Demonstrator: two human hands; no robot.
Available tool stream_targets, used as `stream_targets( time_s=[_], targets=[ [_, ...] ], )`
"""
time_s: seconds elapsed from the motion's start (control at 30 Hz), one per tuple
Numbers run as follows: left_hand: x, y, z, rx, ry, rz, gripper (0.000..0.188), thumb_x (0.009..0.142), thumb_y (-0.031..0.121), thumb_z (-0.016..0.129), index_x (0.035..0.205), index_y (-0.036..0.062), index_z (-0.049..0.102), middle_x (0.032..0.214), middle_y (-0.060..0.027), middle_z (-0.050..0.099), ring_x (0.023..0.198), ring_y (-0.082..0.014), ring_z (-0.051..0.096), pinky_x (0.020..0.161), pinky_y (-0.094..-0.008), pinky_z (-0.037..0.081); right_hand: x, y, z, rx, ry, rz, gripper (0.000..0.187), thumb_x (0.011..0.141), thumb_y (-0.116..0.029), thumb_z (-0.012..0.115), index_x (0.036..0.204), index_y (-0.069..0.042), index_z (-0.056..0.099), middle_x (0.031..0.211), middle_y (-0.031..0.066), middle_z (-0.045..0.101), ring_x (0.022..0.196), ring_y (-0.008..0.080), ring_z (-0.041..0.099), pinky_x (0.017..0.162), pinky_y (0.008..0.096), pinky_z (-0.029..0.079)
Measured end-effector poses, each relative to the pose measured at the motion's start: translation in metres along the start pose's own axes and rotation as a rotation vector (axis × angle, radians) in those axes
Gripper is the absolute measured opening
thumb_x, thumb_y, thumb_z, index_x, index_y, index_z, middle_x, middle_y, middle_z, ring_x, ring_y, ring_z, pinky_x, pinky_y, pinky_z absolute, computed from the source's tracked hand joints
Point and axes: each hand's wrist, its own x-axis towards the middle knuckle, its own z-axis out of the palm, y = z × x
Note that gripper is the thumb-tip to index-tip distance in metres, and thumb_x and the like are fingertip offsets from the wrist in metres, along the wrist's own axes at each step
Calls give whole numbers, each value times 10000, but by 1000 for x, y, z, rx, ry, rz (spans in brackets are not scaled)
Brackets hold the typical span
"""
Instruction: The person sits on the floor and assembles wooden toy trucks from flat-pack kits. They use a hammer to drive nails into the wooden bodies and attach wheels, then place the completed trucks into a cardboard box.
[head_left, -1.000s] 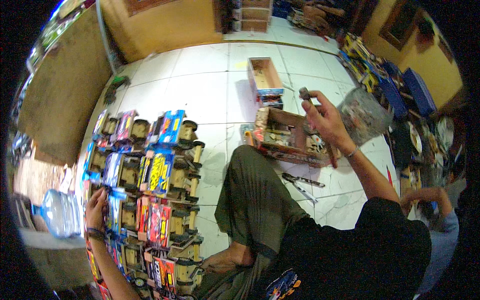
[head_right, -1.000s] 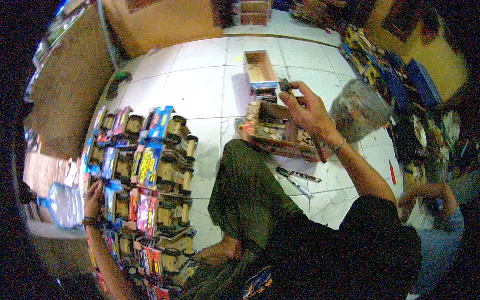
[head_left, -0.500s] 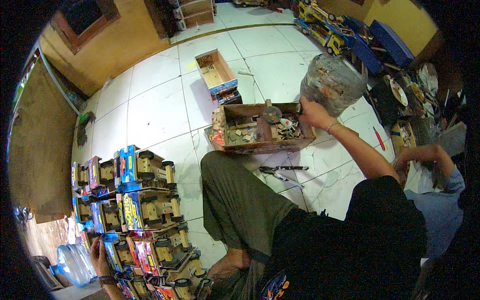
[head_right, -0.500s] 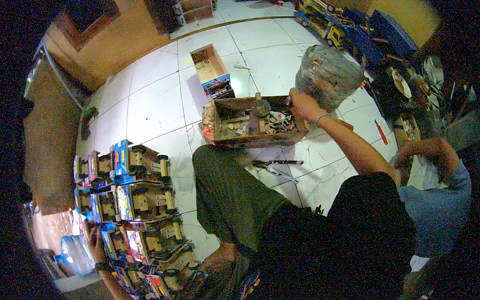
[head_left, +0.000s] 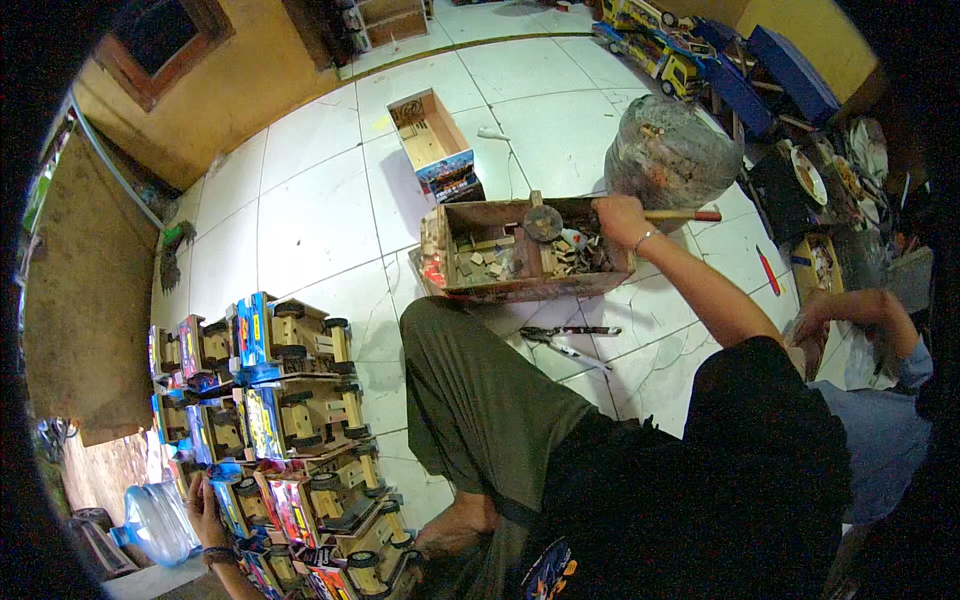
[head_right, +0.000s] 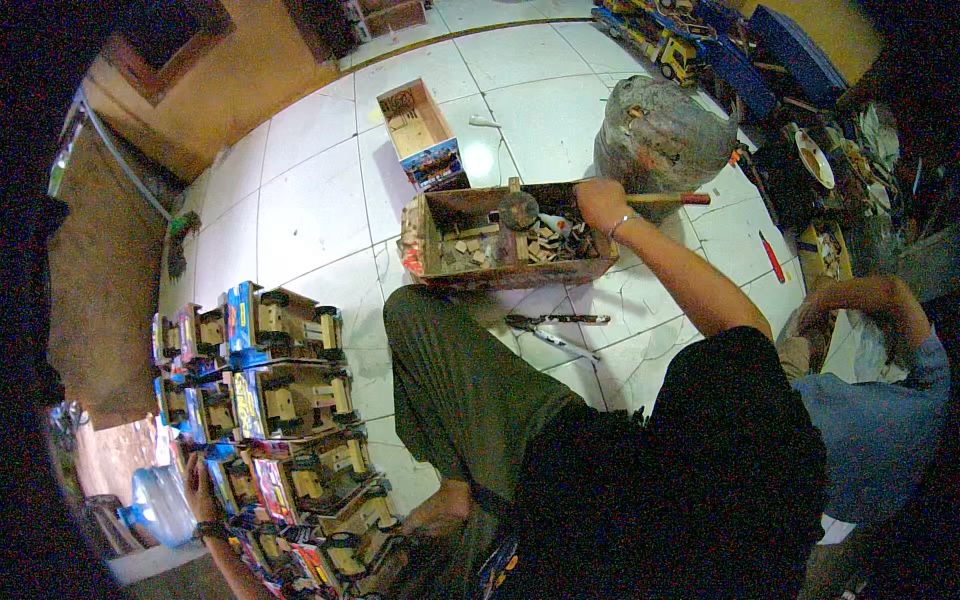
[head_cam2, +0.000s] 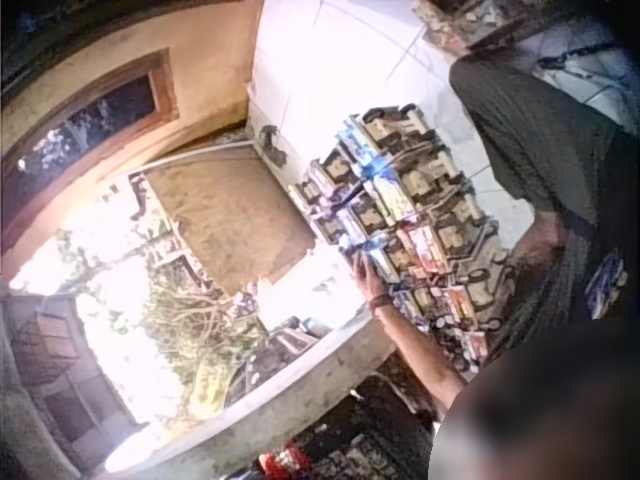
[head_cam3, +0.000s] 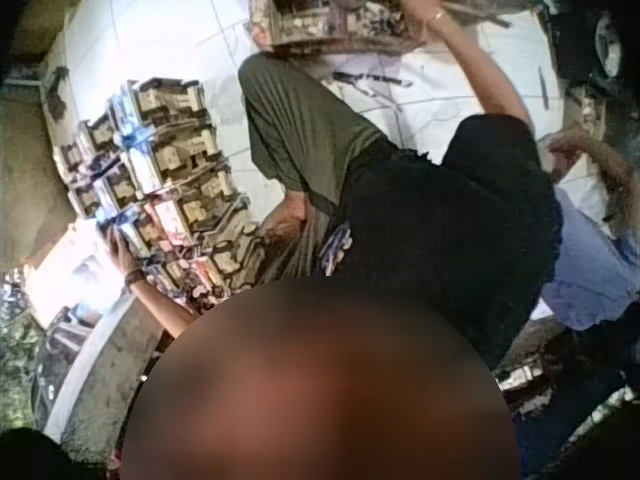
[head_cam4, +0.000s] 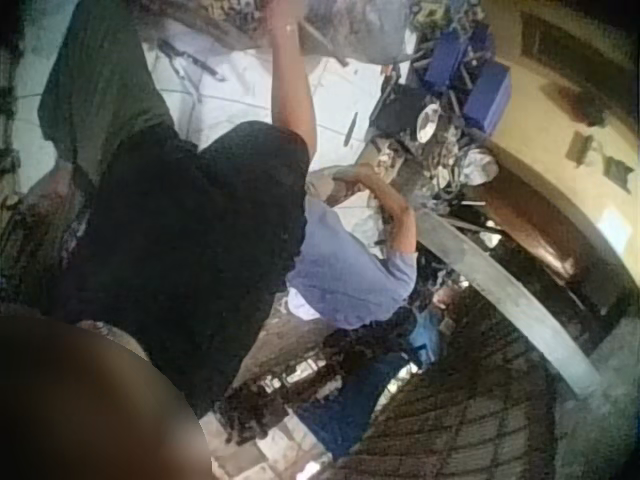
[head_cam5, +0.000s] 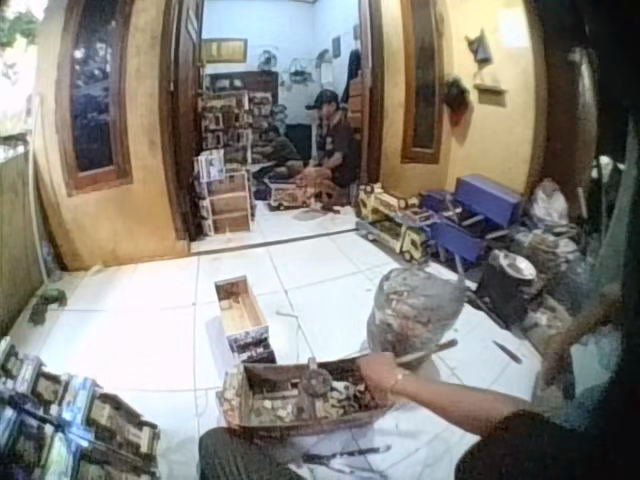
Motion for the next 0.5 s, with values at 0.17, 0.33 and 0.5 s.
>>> stream_targets(
  time_s=[0.17, 0.33, 0.5],
  targets=[
    [-6, 6, 0, -27, -52, 109, 420, 970, 184, 631, 1339, 0, 552, 1345, -110, 576, 1225, -175, 537, 1046, -313, 409, 20, -2, 8, -120, -81, -106, 176, 838, -212, 606, 813, -108, 746, 857, 143, 723, 840, 321, 716, 654, 471, 557],
    [-4, 14, 1, 31, -65, 68, 410, 969, 175, 629, 1343, 25, 555, 1334, -110, 582, 1204, -180, 551, 1030, -299, 418, 15, -30, 41, -393, -249, -351, 178, 838, -227, 643, 746, -126, 758, 794, 108, 726, 779, 275, 714, 635, 430, 519],
    [-12, 13, 8, 31, 11, 86, 420, 958, 180, 651, 1335, 20, 555, 1288, -100, 604, 1146, -168, 576, 986, -289, 447, 14, -28, 30, -234, -243, -254, 189, 856, -223, 634, 788, -99, 761, 825, 121, 730, 790, 299, 716, 637, 428, 540]
  ],
)
